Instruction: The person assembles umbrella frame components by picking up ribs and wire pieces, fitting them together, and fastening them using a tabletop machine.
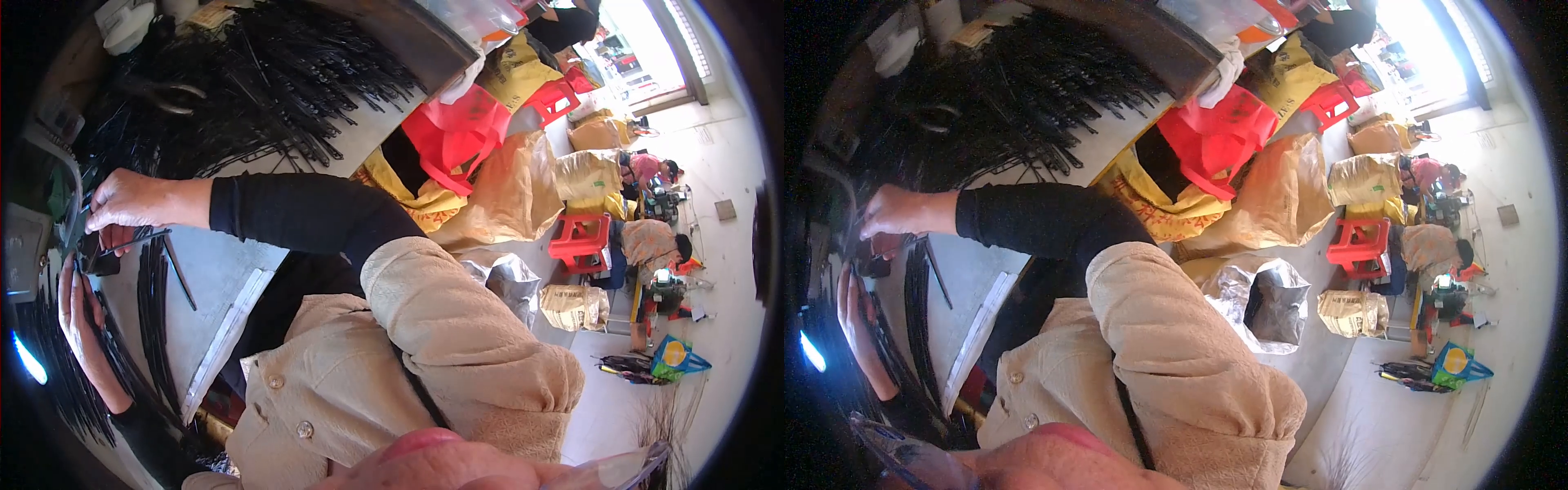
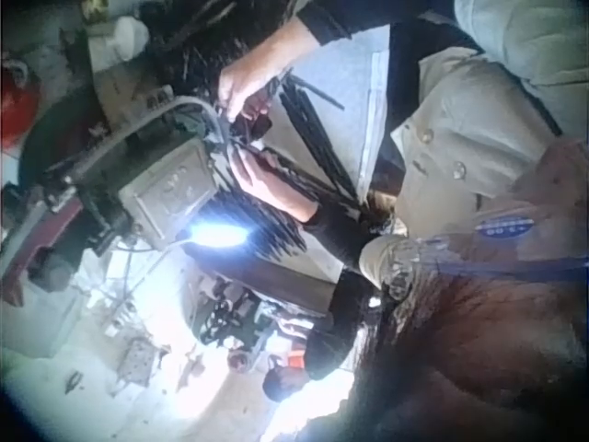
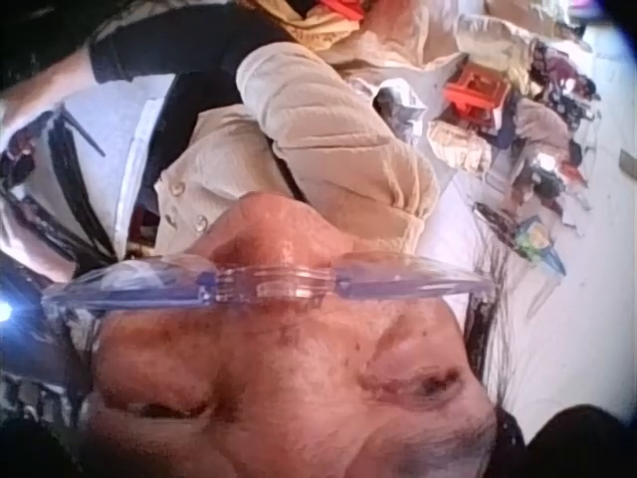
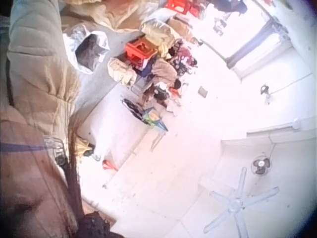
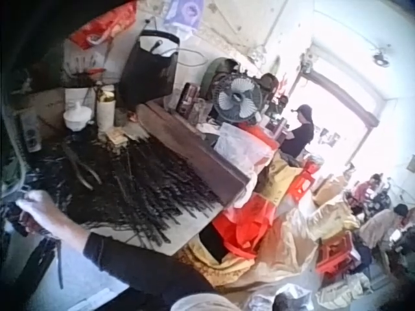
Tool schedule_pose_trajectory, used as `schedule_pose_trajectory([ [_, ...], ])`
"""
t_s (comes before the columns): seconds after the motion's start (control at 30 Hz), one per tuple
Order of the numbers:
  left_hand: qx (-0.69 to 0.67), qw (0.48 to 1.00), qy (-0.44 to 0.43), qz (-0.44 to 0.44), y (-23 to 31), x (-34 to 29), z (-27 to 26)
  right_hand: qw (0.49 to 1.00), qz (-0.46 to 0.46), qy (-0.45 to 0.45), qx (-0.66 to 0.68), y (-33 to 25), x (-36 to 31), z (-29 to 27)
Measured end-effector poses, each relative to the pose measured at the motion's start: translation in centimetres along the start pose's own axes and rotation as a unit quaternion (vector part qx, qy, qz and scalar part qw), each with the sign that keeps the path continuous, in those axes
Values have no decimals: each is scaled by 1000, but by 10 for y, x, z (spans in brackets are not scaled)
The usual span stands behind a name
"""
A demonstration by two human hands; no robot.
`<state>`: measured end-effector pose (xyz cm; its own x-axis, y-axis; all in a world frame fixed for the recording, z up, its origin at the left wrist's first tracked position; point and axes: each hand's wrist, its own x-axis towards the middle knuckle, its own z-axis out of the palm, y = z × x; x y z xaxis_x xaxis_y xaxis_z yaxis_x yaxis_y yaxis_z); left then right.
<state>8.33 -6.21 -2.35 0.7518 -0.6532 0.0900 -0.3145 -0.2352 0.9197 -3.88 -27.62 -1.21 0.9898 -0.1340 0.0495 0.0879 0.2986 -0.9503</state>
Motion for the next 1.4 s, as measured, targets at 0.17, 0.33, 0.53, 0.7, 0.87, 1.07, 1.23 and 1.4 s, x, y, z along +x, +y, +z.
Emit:
schedule_pose_trajectory([
  [0.17, -83, 991, 77, -77, 54, -12, 33, 998, 21, -43, -27, -4, -4, 1],
  [0.33, -170, 984, -35, -35, 44, -21, 19, 978, 84, -80, -171, -16, -19, 24],
  [0.53, -209, 976, -48, -27, 34, -36, 9, 974, 115, -114, -158, -10, -23, 42],
  [0.7, -219, 975, -42, -15, 30, -34, 13, 972, 136, -109, -160, -9, -24, 46],
  [0.87, -200, 979, -47, -13, 27, -29, 13, 973, 128, -110, -160, -11, -20, 48],
  [1.07, -203, 978, -53, -13, 28, -29, 14, 975, 126, -106, -148, -9, -19, 50],
  [1.23, -174, 984, -44, -9, 29, -29, 14, 977, 124, -101, -143, -8, -19, 49],
  [1.4, -151, 988, -34, -1, 30, -28, 14, 978, 114, -97, -148, -7, -18, 50],
])
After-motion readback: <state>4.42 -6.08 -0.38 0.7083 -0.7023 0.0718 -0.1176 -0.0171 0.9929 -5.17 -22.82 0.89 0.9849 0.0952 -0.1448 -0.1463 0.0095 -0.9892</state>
